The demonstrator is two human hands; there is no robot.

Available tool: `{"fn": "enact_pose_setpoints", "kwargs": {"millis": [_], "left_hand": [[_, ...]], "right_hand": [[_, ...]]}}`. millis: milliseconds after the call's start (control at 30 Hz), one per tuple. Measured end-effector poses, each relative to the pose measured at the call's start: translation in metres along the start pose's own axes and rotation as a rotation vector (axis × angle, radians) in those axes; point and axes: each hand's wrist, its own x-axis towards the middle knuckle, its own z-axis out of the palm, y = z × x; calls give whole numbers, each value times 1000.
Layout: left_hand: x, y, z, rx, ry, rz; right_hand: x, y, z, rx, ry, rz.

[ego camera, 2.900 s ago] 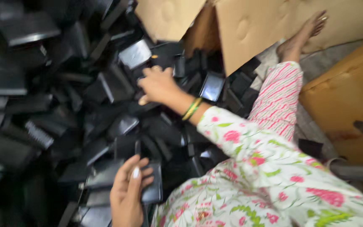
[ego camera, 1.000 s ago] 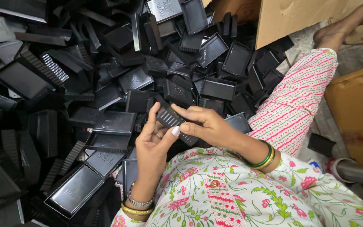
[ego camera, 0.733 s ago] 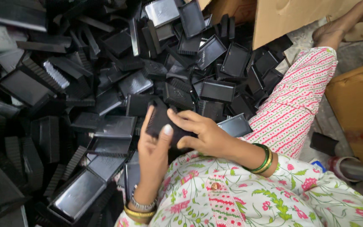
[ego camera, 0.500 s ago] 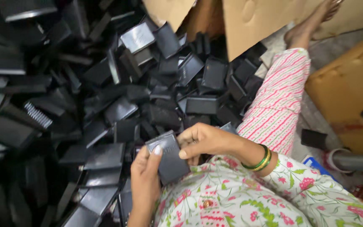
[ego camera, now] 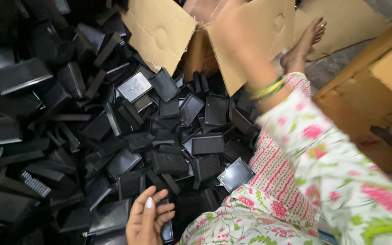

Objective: The person sits on the floor in a large pile of black plastic boxes and repeatedly picks up a box, opens and closes its hinged lid, and tosses it back onto the pile or aside. They handle the boxes one at a time, working through the pile next to open cardboard cartons.

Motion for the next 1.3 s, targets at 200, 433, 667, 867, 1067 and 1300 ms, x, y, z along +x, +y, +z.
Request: {"fn": "enact_pose_setpoints", "kwargs": {"millis": [200, 433, 667, 867, 1067, 1300], "left_hand": [[2, -6, -30, -22, 40, 53], [-12, 3, -25, -36, 72, 39], [-29, 21, 2, -48, 52, 27], [-38, 41, 36, -62, 113, 156], [-52, 32, 33, -33, 165, 253], [-49, 28, 44, -143, 57, 171]], "right_hand": [[-172, 20, 148, -262, -578, -33], [-225, 28, 165, -422, -642, 172], [-219, 0, 140, -83, -388, 193], [-244, -84, 111, 839, -490, 685], [-271, -108, 104, 901, -566, 817], [-268, -103, 102, 155, -743, 337]]}}
